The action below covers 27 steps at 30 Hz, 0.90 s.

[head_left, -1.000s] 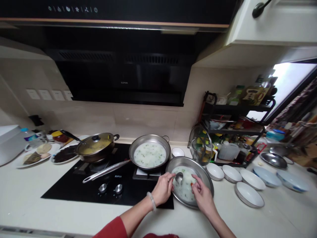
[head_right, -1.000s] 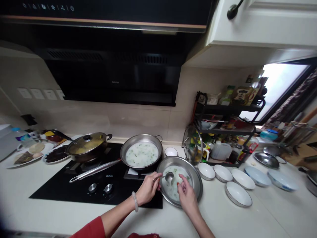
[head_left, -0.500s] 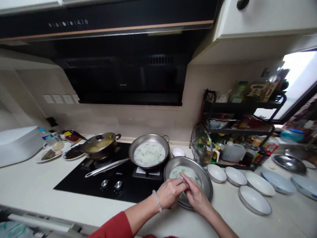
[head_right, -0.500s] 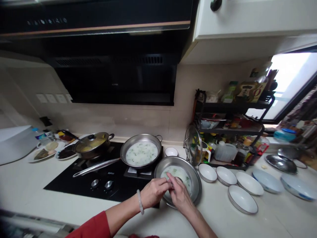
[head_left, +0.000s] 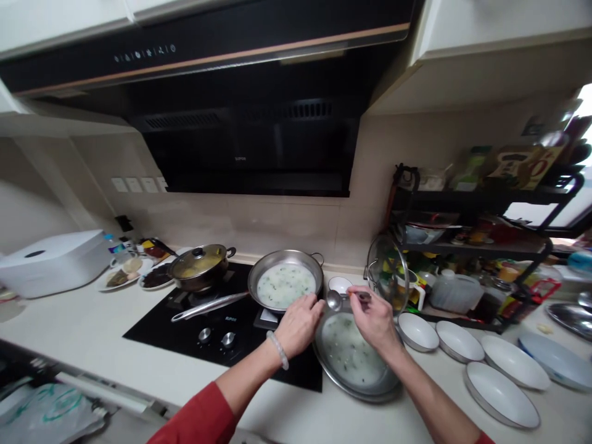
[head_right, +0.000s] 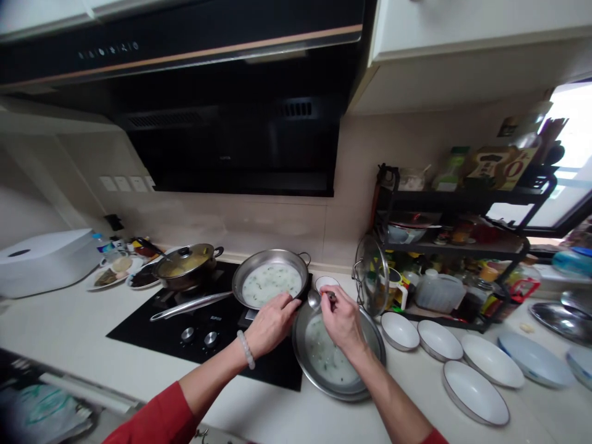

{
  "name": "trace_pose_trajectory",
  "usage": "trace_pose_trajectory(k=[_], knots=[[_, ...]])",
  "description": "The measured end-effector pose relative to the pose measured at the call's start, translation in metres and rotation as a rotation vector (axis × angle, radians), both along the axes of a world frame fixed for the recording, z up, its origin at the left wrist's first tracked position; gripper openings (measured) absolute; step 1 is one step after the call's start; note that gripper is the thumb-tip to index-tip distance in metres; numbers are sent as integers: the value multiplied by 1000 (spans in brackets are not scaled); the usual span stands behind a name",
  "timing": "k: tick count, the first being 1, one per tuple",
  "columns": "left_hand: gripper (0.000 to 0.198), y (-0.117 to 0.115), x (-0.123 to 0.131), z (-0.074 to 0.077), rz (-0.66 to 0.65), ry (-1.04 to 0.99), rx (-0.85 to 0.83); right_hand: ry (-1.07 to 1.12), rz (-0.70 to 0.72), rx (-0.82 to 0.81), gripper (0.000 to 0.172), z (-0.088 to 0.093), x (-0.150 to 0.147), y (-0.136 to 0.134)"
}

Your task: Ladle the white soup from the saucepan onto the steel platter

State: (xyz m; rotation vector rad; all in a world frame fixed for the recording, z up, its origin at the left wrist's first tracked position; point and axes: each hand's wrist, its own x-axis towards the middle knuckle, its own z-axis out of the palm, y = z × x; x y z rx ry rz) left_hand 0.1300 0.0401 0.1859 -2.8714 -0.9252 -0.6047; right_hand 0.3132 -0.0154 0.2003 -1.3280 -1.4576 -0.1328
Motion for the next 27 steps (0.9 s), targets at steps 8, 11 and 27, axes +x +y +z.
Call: trace_pose_trajectory(k=[8,11,27], knots=[[40,63,-61,-6,183,87,-29,379,41,-371,31,0,-49,68],[48,85,-98,-16,248,193,-70,287,15,-380,34,-21,-62,89],[38,138,-183,-50,456,519,-333,121,-177,-252,32,-65,-74,107]])
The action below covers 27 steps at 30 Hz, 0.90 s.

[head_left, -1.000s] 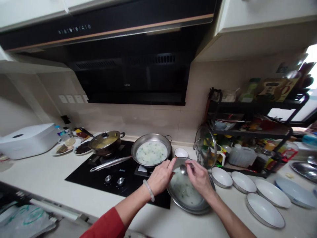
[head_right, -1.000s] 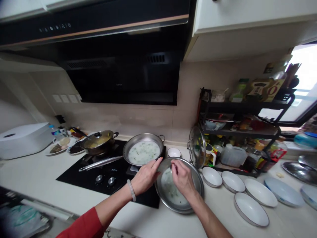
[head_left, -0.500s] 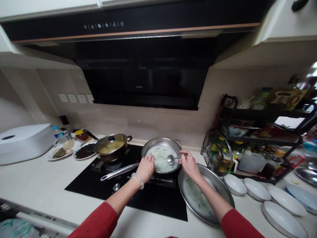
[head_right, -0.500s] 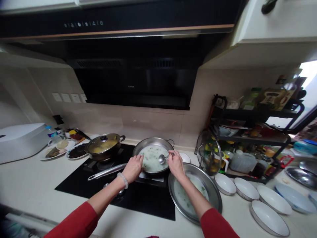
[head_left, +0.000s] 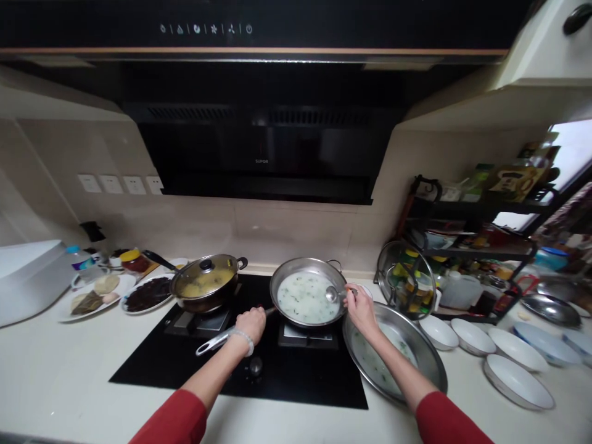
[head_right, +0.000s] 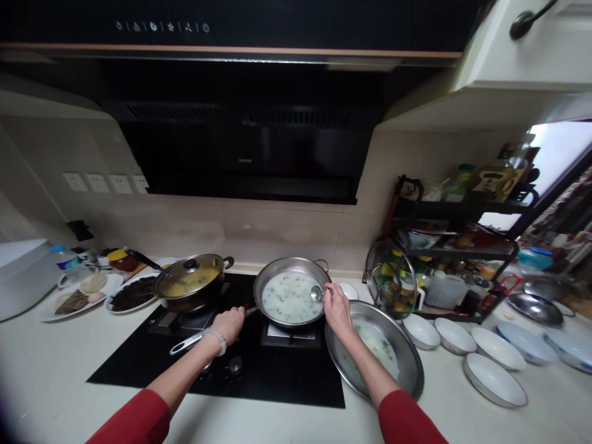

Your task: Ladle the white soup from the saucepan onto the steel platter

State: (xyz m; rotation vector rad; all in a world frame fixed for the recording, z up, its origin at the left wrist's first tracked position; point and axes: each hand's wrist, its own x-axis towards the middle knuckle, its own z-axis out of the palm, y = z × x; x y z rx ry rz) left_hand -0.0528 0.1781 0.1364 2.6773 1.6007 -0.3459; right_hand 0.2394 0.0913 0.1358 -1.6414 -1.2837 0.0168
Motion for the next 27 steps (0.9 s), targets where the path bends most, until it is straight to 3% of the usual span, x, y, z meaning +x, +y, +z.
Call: trace_pose_trajectory(k=[7,27], knots=[[39,-3,7,-9,59,-23,93,466,-93,-49,23,-8,2,-4],[40,-10,2,-4,132,15,91,709,-140,69,30,-9,19,-24]])
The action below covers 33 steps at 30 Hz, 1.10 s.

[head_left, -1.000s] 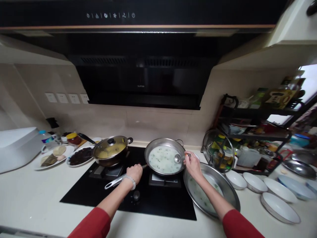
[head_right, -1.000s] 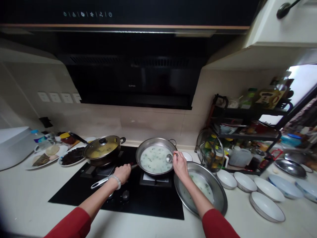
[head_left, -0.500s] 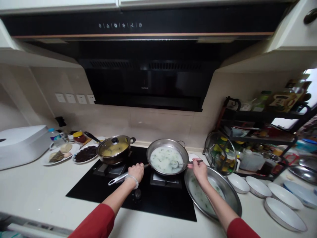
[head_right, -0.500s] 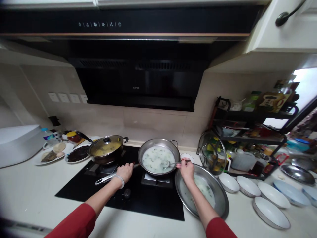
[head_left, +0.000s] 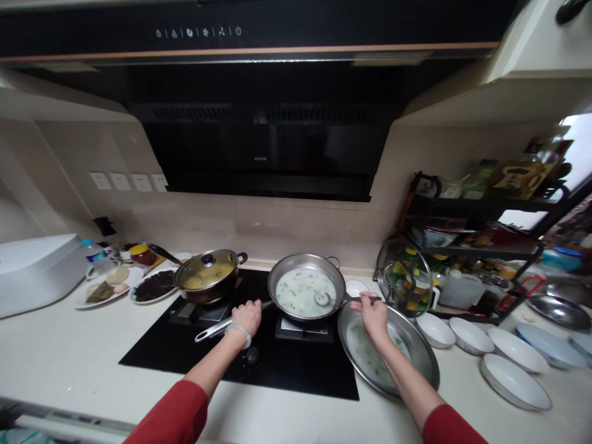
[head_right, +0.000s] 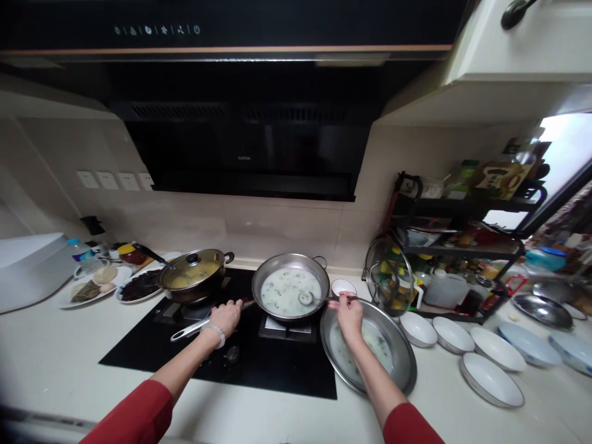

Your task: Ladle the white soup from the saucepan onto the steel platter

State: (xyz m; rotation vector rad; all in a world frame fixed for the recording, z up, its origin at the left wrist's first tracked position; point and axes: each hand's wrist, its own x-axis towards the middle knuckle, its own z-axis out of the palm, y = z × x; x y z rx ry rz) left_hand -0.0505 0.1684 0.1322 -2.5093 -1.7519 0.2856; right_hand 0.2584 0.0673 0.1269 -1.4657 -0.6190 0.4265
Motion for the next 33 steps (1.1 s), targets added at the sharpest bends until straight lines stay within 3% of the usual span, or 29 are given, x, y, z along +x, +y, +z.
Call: trace_pose_trajectory(k=[21,29,33], knots=[[38,3,1,-2,27,7,-25,202,8,160,24,14,7,-17],[41,5,1,-6,32,-7,-12,309,-52,254,29,36,28,-56],[42,6,0,-8,30,-7,-16,280,-117,226,35,37,45,-84]])
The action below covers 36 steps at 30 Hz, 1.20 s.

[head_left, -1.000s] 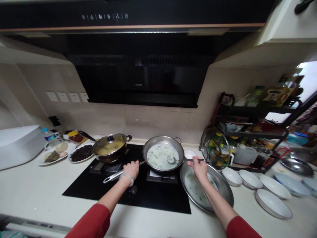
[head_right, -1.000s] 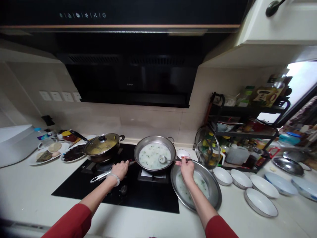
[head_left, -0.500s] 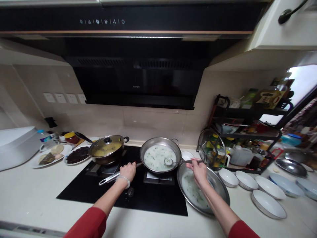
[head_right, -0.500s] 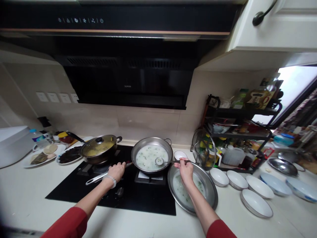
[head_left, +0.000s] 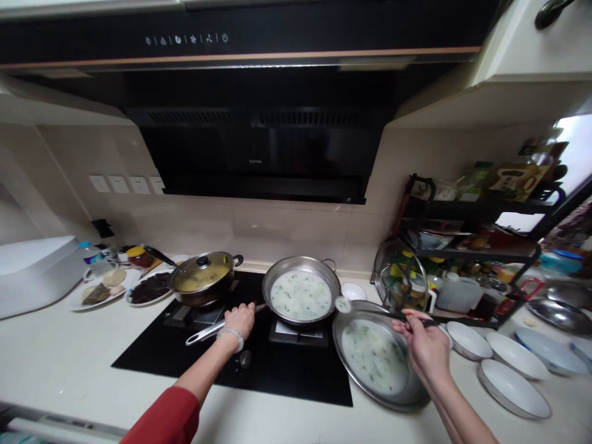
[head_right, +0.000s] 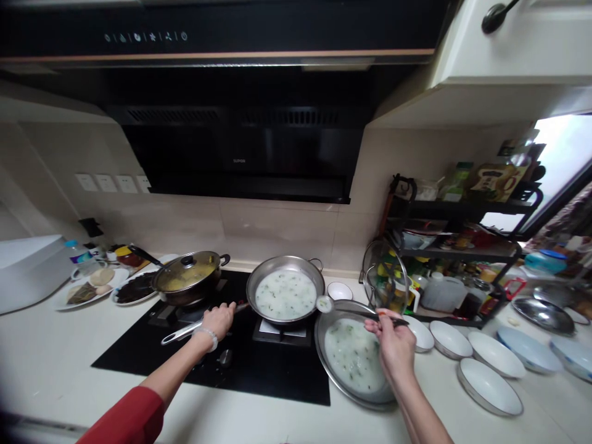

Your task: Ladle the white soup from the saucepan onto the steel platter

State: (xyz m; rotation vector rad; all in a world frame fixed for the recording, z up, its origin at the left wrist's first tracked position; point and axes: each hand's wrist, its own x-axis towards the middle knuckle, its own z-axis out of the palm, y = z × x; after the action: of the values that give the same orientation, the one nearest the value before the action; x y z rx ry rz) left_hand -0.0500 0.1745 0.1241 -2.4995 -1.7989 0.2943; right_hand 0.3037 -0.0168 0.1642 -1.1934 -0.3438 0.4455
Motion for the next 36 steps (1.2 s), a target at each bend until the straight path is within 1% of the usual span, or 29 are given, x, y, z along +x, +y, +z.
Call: trace_pose_trajectory(k=[3,6,8,11,13,16,17,19,21,23,25,28,30,33,36], knots=[[41,0,0,0,3,9,-4,-58,-45,-58,38,-12,13,-17],[41,-1,0,1,0,18,-2,-142,-76,-167,40,-32,23,-30],[41,-2,0,2,-1,16,-3,-216,-54,-281,41,-45,27,-37],[40,-2,0,3,4,12,-8,-378,39,-411,42,-59,25,-46],[40,-2,0,3,4,14,-8,-530,123,-422,40,-63,20,-50],[41,-3,1,4,3,18,-5,-773,208,-350,33,-62,11,-55],[41,-3,1,4,4,19,-4,-838,210,-322,31,-60,10,-55],[42,-4,1,4,7,17,1,-903,160,-272,28,-54,8,-54],[42,-4,2,4,8,16,4,-859,62,-229,28,-45,7,-49],[42,-4,2,5,7,22,4,-745,-23,-187,30,-35,4,-40],[43,-4,1,5,6,33,-1,-637,-48,-155,31,-25,-2,-29],[42,-3,1,5,5,37,-6,-583,23,-125,32,-15,-20,-8],[42,-2,1,5,4,37,-7,-591,92,-102,31,-14,-33,7],[43,-2,1,3,3,38,-5,-652,200,-103,29,-20,-46,30],[43,-2,1,2,0,36,3,-740,268,-112,24,-31,-52,49]])
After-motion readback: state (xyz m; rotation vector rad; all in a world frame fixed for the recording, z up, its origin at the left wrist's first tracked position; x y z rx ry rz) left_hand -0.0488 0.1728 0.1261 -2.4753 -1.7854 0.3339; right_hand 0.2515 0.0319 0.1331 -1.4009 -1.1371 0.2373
